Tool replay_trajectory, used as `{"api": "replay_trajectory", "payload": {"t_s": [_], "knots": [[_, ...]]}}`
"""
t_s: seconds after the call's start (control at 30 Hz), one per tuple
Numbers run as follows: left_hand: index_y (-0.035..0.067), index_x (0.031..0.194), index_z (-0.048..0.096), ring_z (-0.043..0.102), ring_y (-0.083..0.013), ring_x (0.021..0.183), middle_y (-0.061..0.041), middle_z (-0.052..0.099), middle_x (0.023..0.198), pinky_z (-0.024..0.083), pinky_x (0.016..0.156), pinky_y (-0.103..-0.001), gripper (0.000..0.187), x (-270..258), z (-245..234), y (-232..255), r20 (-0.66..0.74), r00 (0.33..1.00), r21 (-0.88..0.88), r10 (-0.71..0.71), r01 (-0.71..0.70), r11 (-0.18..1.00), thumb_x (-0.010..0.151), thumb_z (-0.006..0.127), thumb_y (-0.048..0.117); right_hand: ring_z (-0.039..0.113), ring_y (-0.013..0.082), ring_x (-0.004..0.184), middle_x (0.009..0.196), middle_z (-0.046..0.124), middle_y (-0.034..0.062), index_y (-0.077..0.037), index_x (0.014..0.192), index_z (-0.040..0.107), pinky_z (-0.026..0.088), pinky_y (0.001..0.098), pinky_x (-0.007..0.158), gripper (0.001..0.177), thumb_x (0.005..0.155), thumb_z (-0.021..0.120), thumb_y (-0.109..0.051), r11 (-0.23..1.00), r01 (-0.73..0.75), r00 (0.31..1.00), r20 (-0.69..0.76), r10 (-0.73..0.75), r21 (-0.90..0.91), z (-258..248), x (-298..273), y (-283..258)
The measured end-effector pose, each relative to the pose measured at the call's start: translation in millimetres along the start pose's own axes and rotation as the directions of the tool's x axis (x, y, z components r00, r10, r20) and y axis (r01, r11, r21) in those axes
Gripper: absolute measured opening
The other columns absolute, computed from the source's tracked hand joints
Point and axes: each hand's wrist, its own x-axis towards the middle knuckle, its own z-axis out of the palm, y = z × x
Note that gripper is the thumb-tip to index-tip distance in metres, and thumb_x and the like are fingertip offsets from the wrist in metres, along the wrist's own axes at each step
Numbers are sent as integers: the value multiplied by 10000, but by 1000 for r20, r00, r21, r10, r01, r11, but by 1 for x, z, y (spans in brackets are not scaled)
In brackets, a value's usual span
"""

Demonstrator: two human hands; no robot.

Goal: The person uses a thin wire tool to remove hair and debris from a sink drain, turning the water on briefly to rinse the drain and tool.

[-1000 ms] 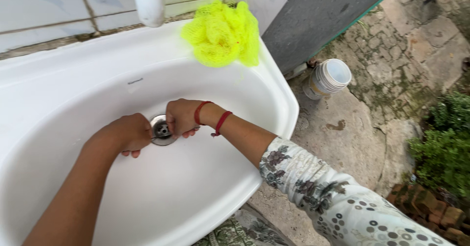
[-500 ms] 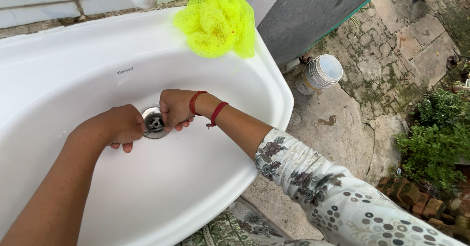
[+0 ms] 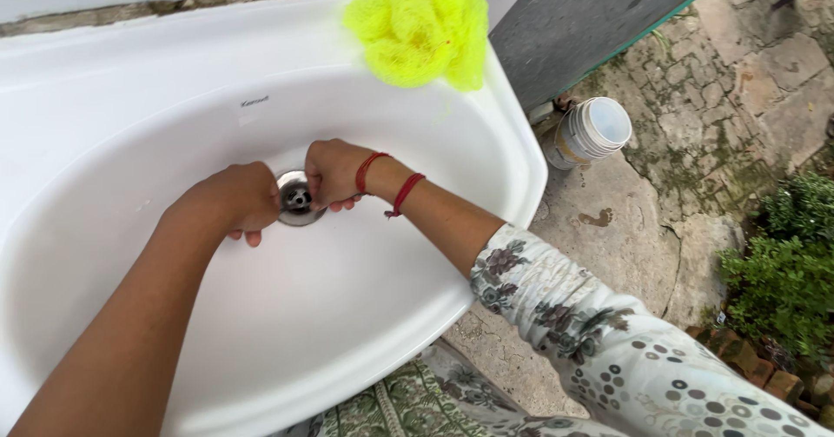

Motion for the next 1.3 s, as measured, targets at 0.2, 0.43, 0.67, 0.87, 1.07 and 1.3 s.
{"api": "replay_trajectory", "payload": {"t_s": [0.2, 0.43, 0.67, 0.87, 1.07, 1.3], "knots": [[39, 852, 756, 693, -202, 668, -65, 769, 695, 584, 685, -403, 223, -4, -1, 1, -60, 998, 64, 27, -23, 998, 873, 536, 3, 656, 130, 491, 651, 729, 71, -30, 742, 737, 532, 293, 456, 124, 811, 778, -125, 999, 2, 999, -49, -3, -36, 0, 3, -1], [7, 772, 765, 718, -209, 668, -74, 762, 699, 590, 675, -393, 222, -5, -3, 2, -82, 996, 99, 37, -28, 995, 858, 561, 8, 661, 139, 492, 658, 728, 83, -12, 730, 723, 528, 307, 454, 139, 812, 780, -109, 999, 22, 996, -87, -26, -45, -1, 3, 0], [36, 774, 720, 720, -215, 689, -81, 763, 696, 584, 669, -396, 176, -4, -2, 0, -71, 996, 73, 60, -55, 996, 844, 563, 2, 647, 139, 485, 642, 723, 79, -14, 747, 725, 510, 309, 451, 135, 814, 789, -112, 999, 44, 999, -25, -44, -2, -2, 4, 1], [13, 748, 761, 728, -221, 676, -79, 762, 699, 578, 657, -388, 162, 0, 0, -1, -129, 989, 124, 68, -52, 991, 798, 612, -28, 659, 146, 477, 644, 721, 81, -8, 746, 715, 520, 311, 454, 160, 834, 777, -127, 996, 82, 991, -105, -84, -17, 0, 6, 5], [-3, 818, 740, 719, -217, 671, -97, 771, 698, 583, 642, -393, 173, -7, -4, -4, -50, 998, 17, 35, -35, 999, 857, 572, 6, 628, 143, 484, 646, 716, 88, -7, 767, 725, 492, 314, 453, 147, 834, 781, -125, 998, 59, 998, 18, -59, 15, 1, 1, 3], [51, 869, 725, 742, -180, 688, -67, 778, 711, 575, 662, -365, 87, -3, 2, -3, -175, 980, 109, 96, -78, 991, 856, 640, 52, 644, 134, 462, 631, 704, 64, -10, 750, 712, 506, 296, 445, 148, 821, 778, -122, 996, 89, 991, -99, -89, -2, -2, 3, 0]]}}
